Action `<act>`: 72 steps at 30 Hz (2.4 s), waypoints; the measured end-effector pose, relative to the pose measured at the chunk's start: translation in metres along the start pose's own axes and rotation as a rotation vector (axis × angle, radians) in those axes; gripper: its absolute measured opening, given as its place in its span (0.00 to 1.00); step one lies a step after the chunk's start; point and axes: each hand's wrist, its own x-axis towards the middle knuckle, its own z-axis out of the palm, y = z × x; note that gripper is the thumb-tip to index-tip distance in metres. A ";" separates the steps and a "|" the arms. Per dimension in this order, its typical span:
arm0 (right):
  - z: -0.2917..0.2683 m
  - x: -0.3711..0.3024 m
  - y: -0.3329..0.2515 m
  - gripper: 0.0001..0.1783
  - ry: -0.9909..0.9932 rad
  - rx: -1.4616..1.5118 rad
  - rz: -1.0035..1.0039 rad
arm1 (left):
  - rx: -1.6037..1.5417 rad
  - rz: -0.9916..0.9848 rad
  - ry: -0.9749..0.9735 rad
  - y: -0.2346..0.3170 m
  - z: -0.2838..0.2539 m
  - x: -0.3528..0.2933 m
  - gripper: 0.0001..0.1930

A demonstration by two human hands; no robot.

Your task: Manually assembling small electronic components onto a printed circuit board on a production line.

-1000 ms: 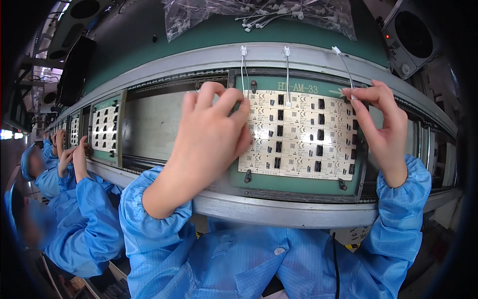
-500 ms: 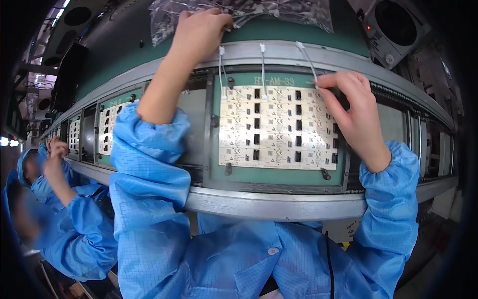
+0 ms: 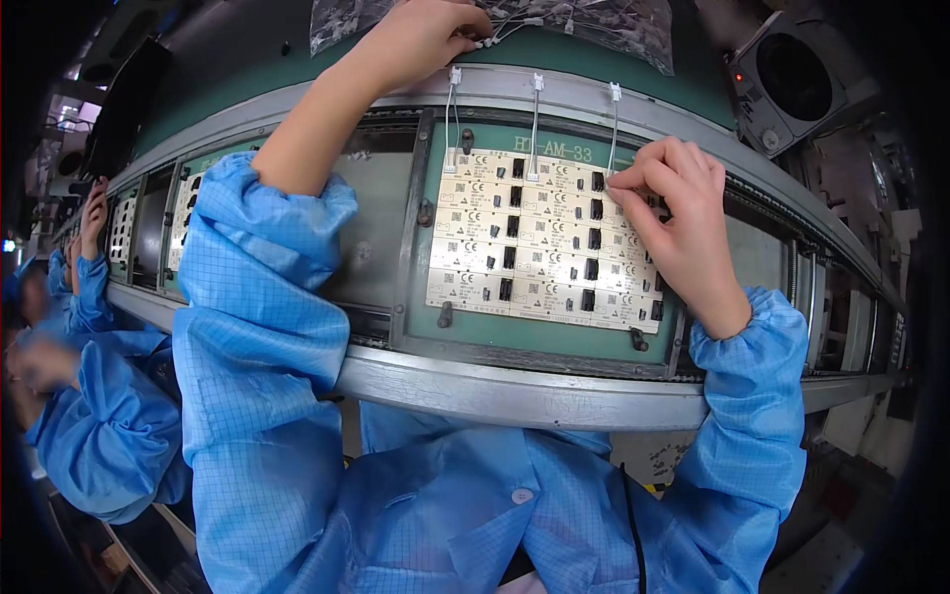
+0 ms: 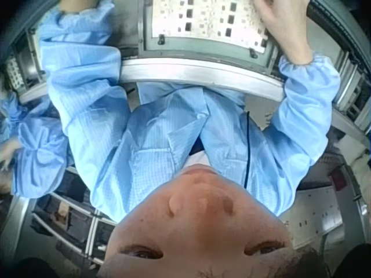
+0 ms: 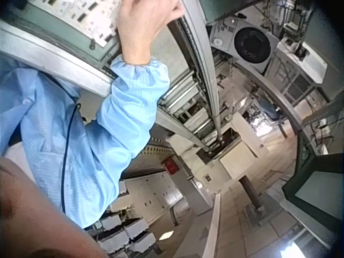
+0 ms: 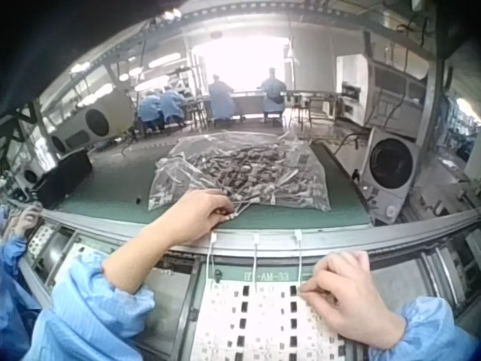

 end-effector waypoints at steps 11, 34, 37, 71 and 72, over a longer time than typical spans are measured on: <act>-0.003 0.000 0.001 0.05 0.021 -0.045 -0.097 | -0.406 -0.207 -0.080 0.007 -0.013 0.008 0.07; 0.000 -0.002 0.001 0.04 0.007 -0.052 -0.059 | -1.659 -0.197 0.161 0.030 -0.076 -0.012 0.11; -0.005 0.000 0.000 0.06 -0.017 -0.092 -0.106 | -1.479 -0.536 0.208 0.037 -0.075 -0.021 0.11; -0.004 0.082 0.075 0.09 0.310 0.003 0.167 | -0.112 -0.168 0.105 0.117 -0.035 -0.123 0.05; -0.012 0.077 0.075 0.10 0.326 0.023 0.211 | -0.115 -0.162 0.098 0.117 -0.033 -0.120 0.05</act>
